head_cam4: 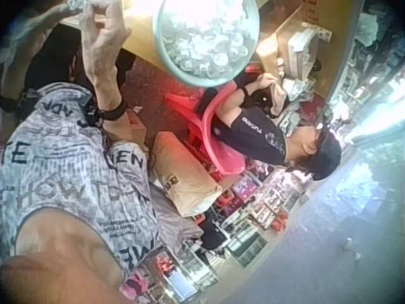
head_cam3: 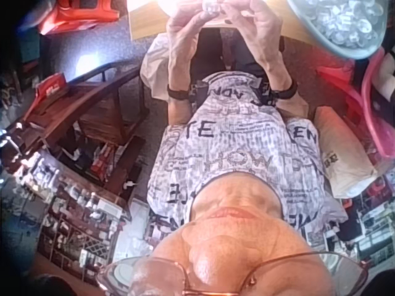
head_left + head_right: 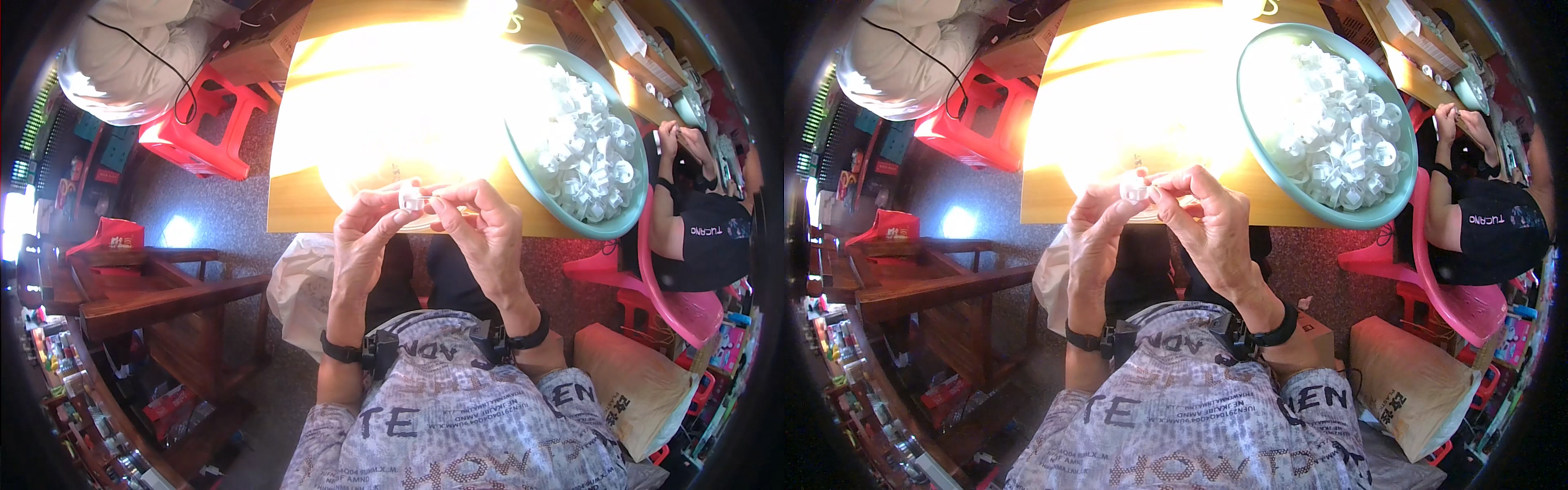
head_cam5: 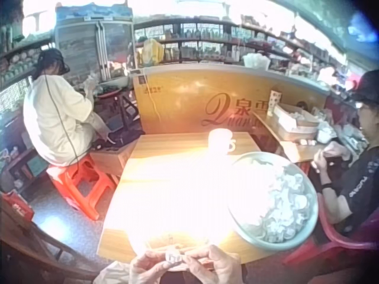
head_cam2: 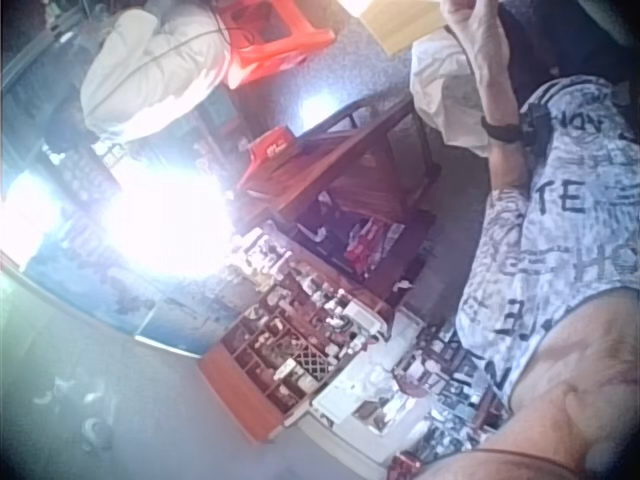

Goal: Assembling or sorting small white plastic components at a workshop table.

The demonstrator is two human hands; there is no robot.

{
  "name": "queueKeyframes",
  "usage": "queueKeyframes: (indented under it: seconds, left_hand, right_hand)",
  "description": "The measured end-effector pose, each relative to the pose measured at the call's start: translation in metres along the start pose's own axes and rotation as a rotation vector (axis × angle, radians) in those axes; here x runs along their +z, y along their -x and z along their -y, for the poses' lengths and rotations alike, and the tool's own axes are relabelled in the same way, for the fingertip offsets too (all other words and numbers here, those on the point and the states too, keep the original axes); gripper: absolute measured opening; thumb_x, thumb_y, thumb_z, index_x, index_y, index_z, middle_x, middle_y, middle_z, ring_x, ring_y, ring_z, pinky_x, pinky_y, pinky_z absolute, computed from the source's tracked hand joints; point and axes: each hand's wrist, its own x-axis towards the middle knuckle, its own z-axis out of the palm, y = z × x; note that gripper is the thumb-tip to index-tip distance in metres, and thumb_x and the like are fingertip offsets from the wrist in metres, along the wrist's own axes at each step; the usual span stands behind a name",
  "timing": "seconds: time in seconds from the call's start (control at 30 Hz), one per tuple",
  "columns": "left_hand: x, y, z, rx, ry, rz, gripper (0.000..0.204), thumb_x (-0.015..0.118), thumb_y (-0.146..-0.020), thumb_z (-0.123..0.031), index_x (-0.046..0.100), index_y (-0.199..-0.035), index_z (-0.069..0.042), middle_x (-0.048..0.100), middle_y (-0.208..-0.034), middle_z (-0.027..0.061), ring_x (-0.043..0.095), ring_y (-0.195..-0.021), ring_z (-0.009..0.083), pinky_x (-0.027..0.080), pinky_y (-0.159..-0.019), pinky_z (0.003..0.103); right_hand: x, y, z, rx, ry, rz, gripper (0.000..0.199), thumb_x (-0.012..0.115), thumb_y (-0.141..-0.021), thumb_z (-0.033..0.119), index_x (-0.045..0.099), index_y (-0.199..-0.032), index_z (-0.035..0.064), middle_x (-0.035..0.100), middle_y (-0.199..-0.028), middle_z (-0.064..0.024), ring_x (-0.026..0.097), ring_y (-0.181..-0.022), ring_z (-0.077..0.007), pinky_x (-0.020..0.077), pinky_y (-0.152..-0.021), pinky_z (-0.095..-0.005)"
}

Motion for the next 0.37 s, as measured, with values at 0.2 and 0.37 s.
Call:
queueKeyframes:
  seconds: [0.2, 0.37]
  left_hand:
    - [-0.0002, -0.0006, 0.0017, 0.026, -0.027, -0.012, 0.016, 0.065, -0.082, 0.003, 0.061, -0.097, -0.002, 0.057, -0.120, 0.0214, 0.060, -0.107, 0.0241, 0.049, -0.093, 0.037]
    - [-0.0022, -0.0015, 0.0025, 0.009, -0.014, 0.003, 0.016, 0.064, -0.083, 0.004, 0.061, -0.098, -0.002, 0.055, -0.123, 0.0220, 0.059, -0.109, 0.0247, 0.048, -0.094, 0.038]
  right_hand:
    - [0.0022, -0.0010, 0.0002, 0.013, -0.004, -0.010, 0.009, 0.062, -0.088, 0.008, 0.058, -0.088, -0.0003, 0.069, -0.088, -0.0110, 0.067, -0.074, -0.0134, 0.0552, -0.060, -0.0254]
    - [0.0005, -0.0040, 0.0047, -0.119, 0.195, 0.016, 0.008, 0.061, -0.088, 0.007, 0.058, -0.089, 0.0004, 0.069, -0.090, -0.0100, 0.068, -0.075, -0.0163, 0.0557, -0.062, -0.0263]
